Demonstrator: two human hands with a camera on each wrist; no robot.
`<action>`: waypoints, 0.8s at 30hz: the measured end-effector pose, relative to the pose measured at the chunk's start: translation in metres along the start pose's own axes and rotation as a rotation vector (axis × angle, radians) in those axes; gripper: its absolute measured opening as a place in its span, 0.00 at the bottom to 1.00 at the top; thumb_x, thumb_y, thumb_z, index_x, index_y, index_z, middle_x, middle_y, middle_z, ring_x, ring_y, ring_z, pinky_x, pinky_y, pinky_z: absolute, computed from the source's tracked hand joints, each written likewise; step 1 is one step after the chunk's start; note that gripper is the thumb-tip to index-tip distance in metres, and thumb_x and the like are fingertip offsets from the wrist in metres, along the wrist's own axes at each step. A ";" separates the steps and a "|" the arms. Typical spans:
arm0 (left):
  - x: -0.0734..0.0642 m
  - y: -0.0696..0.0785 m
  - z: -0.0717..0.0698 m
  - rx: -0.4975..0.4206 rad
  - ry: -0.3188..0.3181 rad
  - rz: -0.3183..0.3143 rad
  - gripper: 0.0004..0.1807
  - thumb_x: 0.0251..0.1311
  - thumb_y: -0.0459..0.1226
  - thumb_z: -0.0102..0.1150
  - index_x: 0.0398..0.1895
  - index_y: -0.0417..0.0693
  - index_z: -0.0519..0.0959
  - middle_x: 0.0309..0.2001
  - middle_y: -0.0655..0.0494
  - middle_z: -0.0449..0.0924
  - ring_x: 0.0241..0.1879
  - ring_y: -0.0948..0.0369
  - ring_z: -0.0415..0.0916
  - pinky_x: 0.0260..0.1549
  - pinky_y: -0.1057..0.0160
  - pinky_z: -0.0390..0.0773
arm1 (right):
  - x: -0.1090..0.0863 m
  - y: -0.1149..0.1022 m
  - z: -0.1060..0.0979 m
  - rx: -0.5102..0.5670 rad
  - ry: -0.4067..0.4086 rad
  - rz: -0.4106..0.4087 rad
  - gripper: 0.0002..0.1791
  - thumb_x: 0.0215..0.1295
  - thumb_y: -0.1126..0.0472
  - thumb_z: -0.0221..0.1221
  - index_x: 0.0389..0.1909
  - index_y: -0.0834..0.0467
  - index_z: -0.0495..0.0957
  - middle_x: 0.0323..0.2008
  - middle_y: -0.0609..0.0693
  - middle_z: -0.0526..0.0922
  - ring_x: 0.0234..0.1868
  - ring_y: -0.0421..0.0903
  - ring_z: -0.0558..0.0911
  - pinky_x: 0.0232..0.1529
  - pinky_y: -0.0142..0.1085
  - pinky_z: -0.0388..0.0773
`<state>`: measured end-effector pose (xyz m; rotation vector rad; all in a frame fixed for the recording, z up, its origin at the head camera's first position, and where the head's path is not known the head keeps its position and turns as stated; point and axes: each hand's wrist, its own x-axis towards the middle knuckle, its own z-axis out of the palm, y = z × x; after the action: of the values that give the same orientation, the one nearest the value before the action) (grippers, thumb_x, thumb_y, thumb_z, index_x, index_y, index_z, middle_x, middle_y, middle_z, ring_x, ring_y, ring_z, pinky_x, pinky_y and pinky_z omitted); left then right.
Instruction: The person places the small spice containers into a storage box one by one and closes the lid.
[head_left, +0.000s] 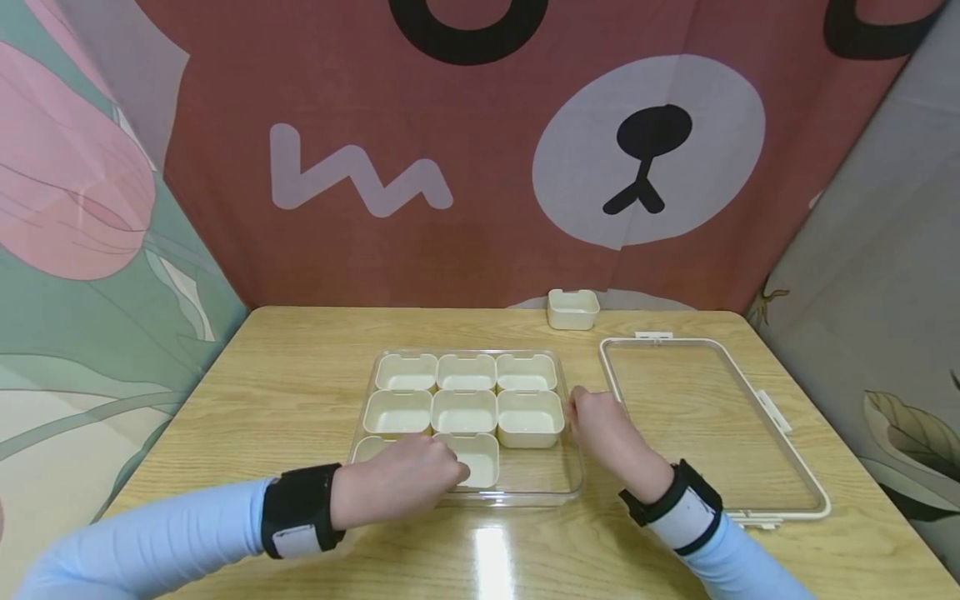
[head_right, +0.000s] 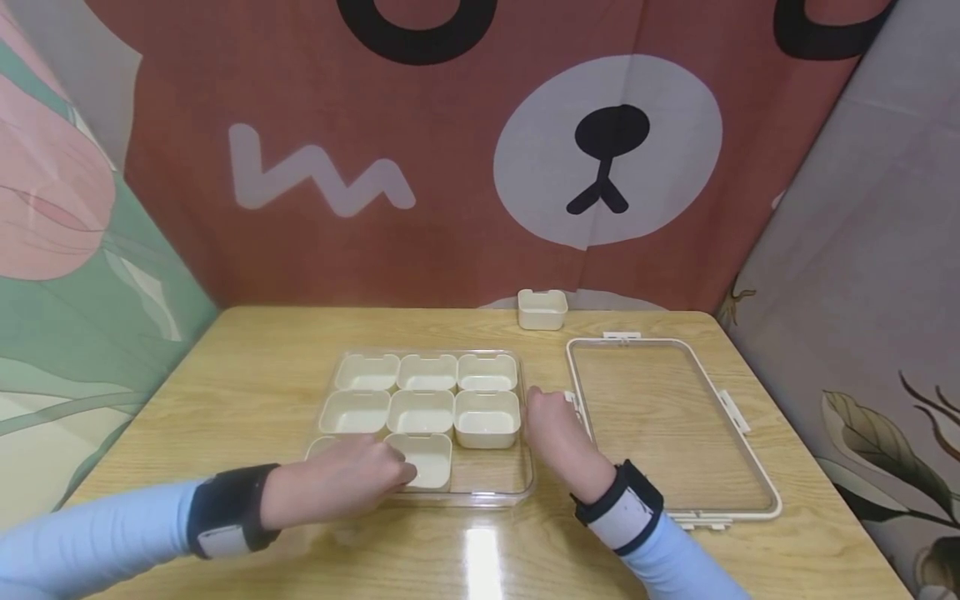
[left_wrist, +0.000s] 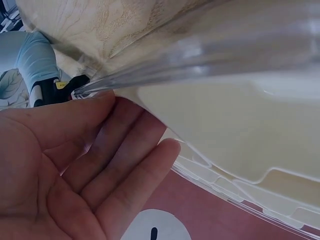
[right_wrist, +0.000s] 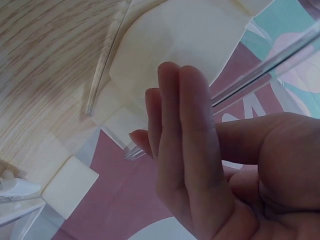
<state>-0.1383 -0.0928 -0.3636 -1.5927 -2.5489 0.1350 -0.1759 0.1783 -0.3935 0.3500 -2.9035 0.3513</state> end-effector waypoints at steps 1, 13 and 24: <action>0.000 0.000 0.000 -0.002 -0.003 -0.001 0.11 0.46 0.26 0.58 0.20 0.53 0.79 0.15 0.64 0.74 0.16 0.72 0.65 0.12 0.72 0.62 | 0.000 0.000 0.000 0.011 -0.013 0.009 0.05 0.59 0.68 0.59 0.25 0.65 0.75 0.17 0.54 0.77 0.17 0.43 0.74 0.16 0.31 0.70; -0.001 -0.001 0.000 -0.001 -0.004 0.006 0.12 0.44 0.25 0.57 0.18 0.53 0.77 0.13 0.65 0.70 0.15 0.72 0.62 0.11 0.73 0.59 | 0.003 0.004 -0.003 0.082 -0.079 0.046 0.07 0.61 0.66 0.59 0.26 0.65 0.77 0.17 0.51 0.77 0.16 0.41 0.74 0.17 0.29 0.68; 0.000 -0.004 0.000 -0.057 -0.002 -0.006 0.11 0.50 0.28 0.59 0.17 0.53 0.77 0.15 0.63 0.74 0.15 0.71 0.68 0.11 0.72 0.62 | 0.003 0.003 -0.003 0.096 -0.066 0.037 0.07 0.61 0.67 0.59 0.25 0.65 0.77 0.16 0.51 0.76 0.16 0.40 0.73 0.16 0.29 0.68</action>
<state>-0.1415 -0.0944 -0.3630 -1.6056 -2.5808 0.0641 -0.1794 0.1816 -0.3905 0.3295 -2.9680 0.4948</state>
